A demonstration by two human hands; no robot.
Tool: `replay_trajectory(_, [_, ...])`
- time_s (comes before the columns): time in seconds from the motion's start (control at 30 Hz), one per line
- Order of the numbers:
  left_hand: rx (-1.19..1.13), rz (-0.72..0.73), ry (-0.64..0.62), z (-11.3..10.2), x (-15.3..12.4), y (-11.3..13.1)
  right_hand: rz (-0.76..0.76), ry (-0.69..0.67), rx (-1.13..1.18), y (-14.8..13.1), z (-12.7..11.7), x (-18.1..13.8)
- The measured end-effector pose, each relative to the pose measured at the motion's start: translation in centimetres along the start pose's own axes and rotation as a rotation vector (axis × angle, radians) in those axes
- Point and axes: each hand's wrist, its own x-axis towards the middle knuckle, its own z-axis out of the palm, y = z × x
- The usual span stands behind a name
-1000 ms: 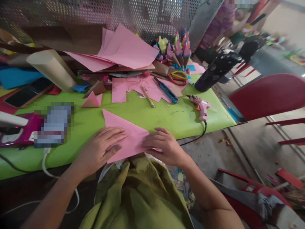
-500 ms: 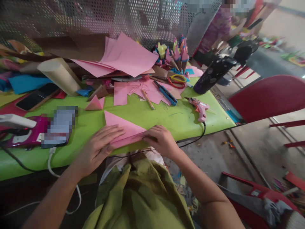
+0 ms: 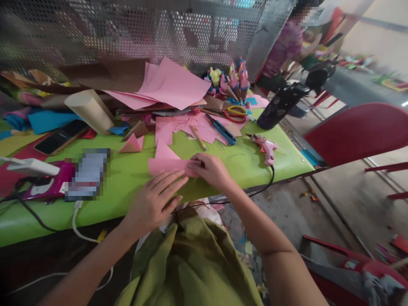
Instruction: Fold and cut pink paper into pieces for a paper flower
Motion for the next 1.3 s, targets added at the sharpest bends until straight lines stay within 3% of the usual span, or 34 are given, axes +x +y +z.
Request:
replay_trajectory(0.2, [0.109,-0.074,-0.232,1.6,1.3,-2.1,0.035,0.146,-0.185,0.6,-1.0,0.2])
replay_trajectory(0.3, [0.139,-0.084,-0.286,1.9,1.3,-2.3,0.04,0.244,-0.242,1.6,-2.5,0.0])
replay_trajectory(0.43, [0.178,-0.081,-0.257,1.8,0.9,-2.4,0.073,0.342,-0.497,3.7,-5.2,0.8])
replay_trajectory(0.53, [0.205,-0.079,-0.225,1.5,0.7,-2.4,0.174,0.282,-0.679,4.9,-6.5,2.2])
replay_trajectory(0.7, [0.214,-0.119,-0.209,1.2,0.9,-2.5,0.28,0.183,-0.766,5.6,-6.7,4.1])
replay_trajectory(0.87, [0.172,-0.116,-0.207,1.8,1.3,-2.8,0.263,0.248,-0.815,4.8,-6.4,4.3])
replay_trajectory(1.03, [0.173,-0.145,-0.266,2.5,1.2,-2.9,0.261,0.335,-0.74,3.8,-6.8,3.0])
replay_trajectory(1.17, [0.209,-0.151,-0.329,2.6,1.2,-2.9,0.159,0.41,-0.478,4.1,-7.8,0.1])
replay_trajectory(1.3, [0.208,-0.16,-0.364,2.7,1.4,-2.9,0.06,0.24,-0.077,4.5,-8.0,-3.6])
